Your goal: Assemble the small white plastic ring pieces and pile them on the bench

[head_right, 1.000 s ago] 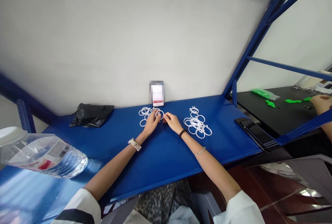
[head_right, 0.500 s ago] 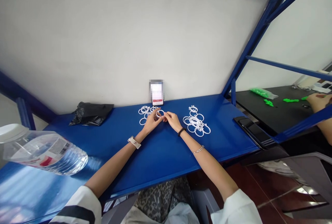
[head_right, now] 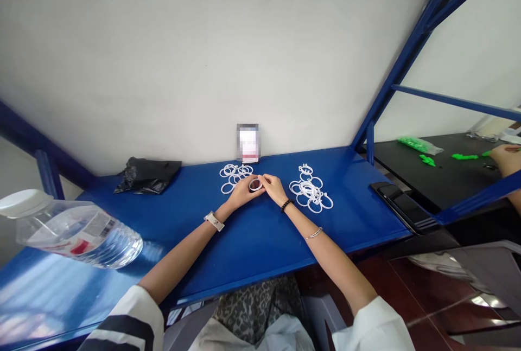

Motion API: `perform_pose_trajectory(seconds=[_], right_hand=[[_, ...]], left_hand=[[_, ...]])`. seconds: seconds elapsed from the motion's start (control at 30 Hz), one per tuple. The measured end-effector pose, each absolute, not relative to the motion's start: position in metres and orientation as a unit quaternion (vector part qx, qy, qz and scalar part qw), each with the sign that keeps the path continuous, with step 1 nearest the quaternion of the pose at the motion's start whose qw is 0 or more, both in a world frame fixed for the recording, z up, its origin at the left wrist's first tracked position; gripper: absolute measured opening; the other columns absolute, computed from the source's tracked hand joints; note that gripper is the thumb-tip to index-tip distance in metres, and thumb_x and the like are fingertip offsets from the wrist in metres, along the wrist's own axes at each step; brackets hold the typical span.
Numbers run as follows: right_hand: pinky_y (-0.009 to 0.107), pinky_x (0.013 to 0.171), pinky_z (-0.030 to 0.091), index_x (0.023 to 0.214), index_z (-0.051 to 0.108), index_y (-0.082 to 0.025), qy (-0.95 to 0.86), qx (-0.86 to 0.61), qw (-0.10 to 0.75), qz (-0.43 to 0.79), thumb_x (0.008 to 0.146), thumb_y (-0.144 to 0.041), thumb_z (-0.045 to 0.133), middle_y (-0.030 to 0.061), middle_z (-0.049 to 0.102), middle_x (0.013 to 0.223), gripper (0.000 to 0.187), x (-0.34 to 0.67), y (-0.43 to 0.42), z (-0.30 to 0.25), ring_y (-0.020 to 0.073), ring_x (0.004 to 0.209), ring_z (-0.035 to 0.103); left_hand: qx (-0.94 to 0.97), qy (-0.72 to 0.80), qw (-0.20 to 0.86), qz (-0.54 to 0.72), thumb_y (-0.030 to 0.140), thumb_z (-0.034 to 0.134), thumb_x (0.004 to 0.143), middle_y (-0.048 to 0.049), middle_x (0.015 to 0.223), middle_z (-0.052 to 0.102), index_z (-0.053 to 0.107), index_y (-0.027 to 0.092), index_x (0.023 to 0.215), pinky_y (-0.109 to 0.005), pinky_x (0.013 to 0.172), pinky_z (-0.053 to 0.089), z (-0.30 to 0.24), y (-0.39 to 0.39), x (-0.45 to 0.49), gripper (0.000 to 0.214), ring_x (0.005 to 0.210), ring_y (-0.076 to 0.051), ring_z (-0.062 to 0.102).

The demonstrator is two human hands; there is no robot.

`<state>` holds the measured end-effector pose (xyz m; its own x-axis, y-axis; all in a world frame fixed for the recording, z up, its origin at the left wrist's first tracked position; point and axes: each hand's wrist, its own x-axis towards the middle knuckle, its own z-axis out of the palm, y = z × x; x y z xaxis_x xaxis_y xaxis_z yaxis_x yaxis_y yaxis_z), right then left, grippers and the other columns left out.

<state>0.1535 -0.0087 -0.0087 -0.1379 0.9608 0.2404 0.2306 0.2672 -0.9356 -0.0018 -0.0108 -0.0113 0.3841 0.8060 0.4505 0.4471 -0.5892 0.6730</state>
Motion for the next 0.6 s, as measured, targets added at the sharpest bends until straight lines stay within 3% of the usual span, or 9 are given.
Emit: perform_pose_trajectory(seconds=[0.17, 0.33, 0.5, 0.6], right_hand=[[0.028, 0.061, 0.04, 0.057, 0.053, -0.019, -0.635, -0.476, 0.474, 0.381, 0.084, -0.055, 0.051, 0.0001, 0.055, 0.056, 0.045, 0.1541, -0.0063, -0.0111, 0.0153, 0.057, 0.052], [0.029, 0.061, 0.043, 0.056, 0.056, -0.019, -0.608, -0.482, 0.502, 0.382, 0.083, -0.059, 0.051, 0.0024, 0.058, 0.056, 0.049, 0.1561, -0.0049, -0.0107, 0.0164, 0.057, 0.055], [0.03, 0.062, 0.043, 0.051, 0.057, -0.019, -0.608, -0.502, 0.512, 0.342, 0.084, -0.062, 0.051, 0.0039, 0.06, 0.055, 0.055, 0.1573, -0.0063, -0.0075, 0.0172, 0.058, 0.056], [0.029, 0.062, 0.043, 0.049, 0.056, -0.019, -0.61, -0.507, 0.507, 0.336, 0.083, -0.063, 0.051, 0.0039, 0.059, 0.054, 0.056, 0.1577, -0.0073, -0.0071, 0.0172, 0.057, 0.056]], left_hand=[[0.777, 0.391, 0.269, 0.413, 0.043, 0.061, 0.084, -0.005, 0.093, 0.069, 0.062, 0.018, 0.104, -0.026, 0.067, 0.048, -0.0136, -0.0076, -0.0029, 0.032, 0.075, -0.016, 0.063], [0.761, 0.405, 0.29, 0.416, 0.042, 0.054, 0.089, -0.0019, 0.075, 0.064, 0.063, 0.016, 0.095, -0.024, 0.058, 0.04, -0.0133, -0.0071, -0.0035, 0.028, 0.061, -0.013, 0.054], [0.754, 0.405, 0.302, 0.418, 0.038, 0.038, 0.095, -0.0017, 0.068, 0.06, 0.057, 0.015, 0.073, -0.026, 0.063, 0.04, -0.012, -0.007, -0.0042, 0.037, 0.062, -0.013, 0.055], [0.76, 0.404, 0.3, 0.412, 0.037, 0.035, 0.096, -0.0012, 0.065, 0.058, 0.055, 0.016, 0.07, -0.026, 0.064, 0.04, -0.0115, -0.0069, -0.0045, 0.04, 0.061, -0.013, 0.055]])
